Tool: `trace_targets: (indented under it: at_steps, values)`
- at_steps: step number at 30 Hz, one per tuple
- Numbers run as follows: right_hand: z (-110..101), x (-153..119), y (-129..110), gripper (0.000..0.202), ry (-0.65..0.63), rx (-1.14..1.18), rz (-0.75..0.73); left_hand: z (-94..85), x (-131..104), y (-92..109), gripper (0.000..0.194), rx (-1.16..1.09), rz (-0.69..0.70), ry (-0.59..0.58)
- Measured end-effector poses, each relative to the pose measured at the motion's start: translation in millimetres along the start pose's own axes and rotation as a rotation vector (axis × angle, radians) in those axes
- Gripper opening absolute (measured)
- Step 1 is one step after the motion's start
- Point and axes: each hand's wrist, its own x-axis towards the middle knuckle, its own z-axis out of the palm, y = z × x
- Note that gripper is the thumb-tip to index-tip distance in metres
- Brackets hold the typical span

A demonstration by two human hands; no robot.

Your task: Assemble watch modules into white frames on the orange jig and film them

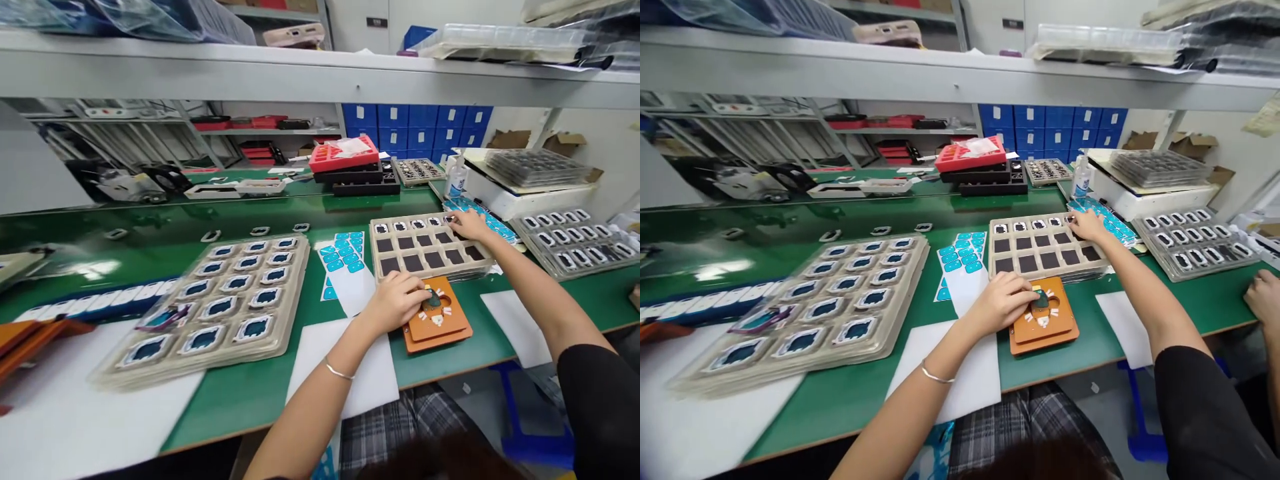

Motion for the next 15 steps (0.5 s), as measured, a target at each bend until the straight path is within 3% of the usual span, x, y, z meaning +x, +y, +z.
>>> trace_targets:
  at_steps: [7, 15]
  values:
    - [7.5, 6.7, -3.3, 0.036, 0.008, 0.057, 0.020, -12.5, -6.9, 2.0, 0.025, -0.152, -0.032, -0.023]
    - [0.4, 2.8, -7.6, 0.035, 0.040, -0.060, 0.048, -12.3, -7.3, 6.6, 0.035, -0.261, 0.050, -0.011]
